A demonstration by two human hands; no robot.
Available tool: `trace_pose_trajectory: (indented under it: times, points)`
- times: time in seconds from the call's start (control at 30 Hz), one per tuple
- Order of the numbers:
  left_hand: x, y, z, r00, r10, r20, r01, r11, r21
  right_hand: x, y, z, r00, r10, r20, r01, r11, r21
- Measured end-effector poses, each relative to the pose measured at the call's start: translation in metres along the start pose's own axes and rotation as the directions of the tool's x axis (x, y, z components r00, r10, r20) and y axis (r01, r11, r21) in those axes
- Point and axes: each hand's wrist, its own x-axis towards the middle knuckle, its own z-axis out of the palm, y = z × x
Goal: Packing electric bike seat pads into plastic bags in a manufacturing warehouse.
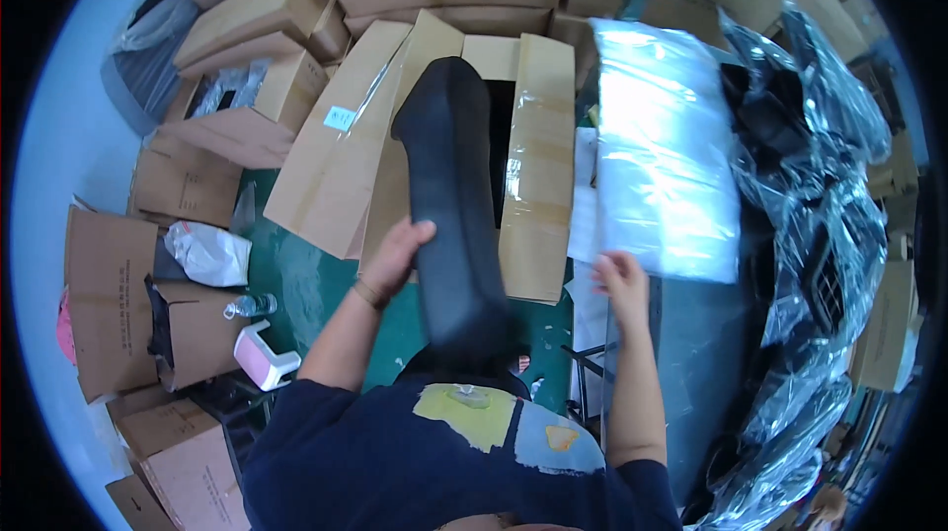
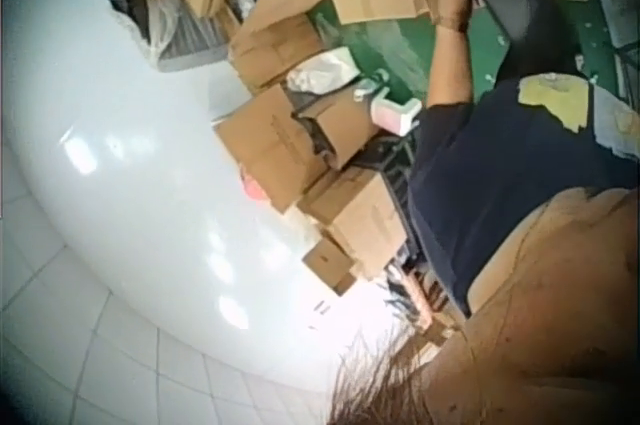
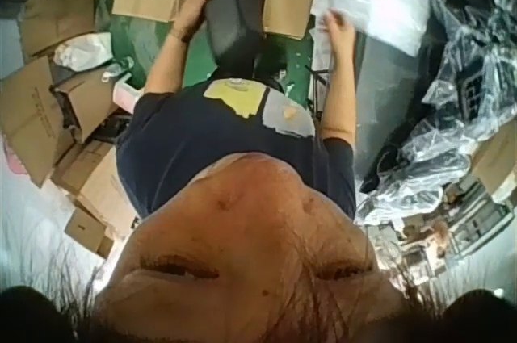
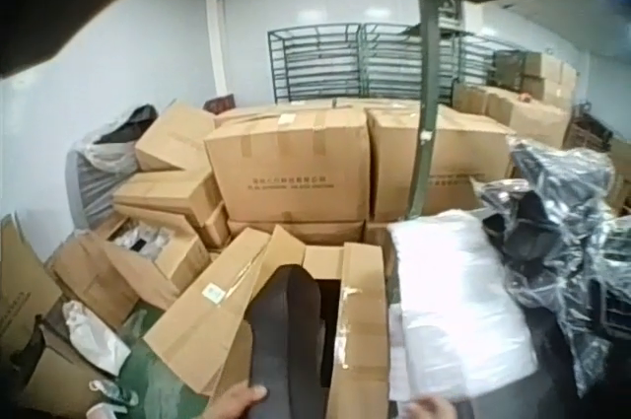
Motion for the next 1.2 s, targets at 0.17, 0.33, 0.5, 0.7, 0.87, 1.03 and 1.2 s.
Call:
trace_pose_trajectory:
  times: [0.17, 0.33, 0.5, 0.7, 0.87, 1.03, 1.2]
  points:
    - [-0.054, -0.084, 0.104, 0.960, 0.252, 0.118, -0.278, 0.897, 0.345, -0.026, -0.057, 0.078, 0.892, -0.150, 0.427, 0.305, 0.896, -0.323]
    - [-0.116, -0.078, 0.153, 0.954, 0.165, 0.249, -0.297, 0.622, 0.725, -0.060, -0.062, 0.054, 0.938, -0.088, 0.334, 0.250, 0.840, -0.482]
    - [-0.125, -0.035, 0.161, 0.724, 0.160, 0.671, -0.683, 0.299, 0.666, -0.094, -0.018, -0.021, 0.927, 0.031, 0.374, -0.067, 0.994, 0.084]
    - [-0.056, 0.013, 0.094, 0.616, 0.785, -0.064, -0.663, 0.560, 0.496, -0.190, 0.004, -0.097, 0.920, -0.021, 0.391, -0.081, 0.967, 0.241]
    - [-0.045, -0.010, 0.131, 0.948, -0.016, 0.317, 0.168, 0.872, -0.459, -0.230, 0.011, -0.138, 0.936, -0.033, 0.349, -0.034, 0.983, 0.183]
    - [-0.042, -0.025, 0.175, 0.924, 0.028, 0.380, 0.033, 0.988, -0.152, -0.257, 0.056, -0.161, 0.982, 0.108, 0.155, -0.128, 0.983, 0.131]
    - [-0.055, -0.019, 0.207, 0.940, -0.084, 0.330, 0.076, 0.996, 0.036, -0.276, 0.065, -0.168, 0.999, 0.023, 0.039, -0.035, 0.941, 0.336]
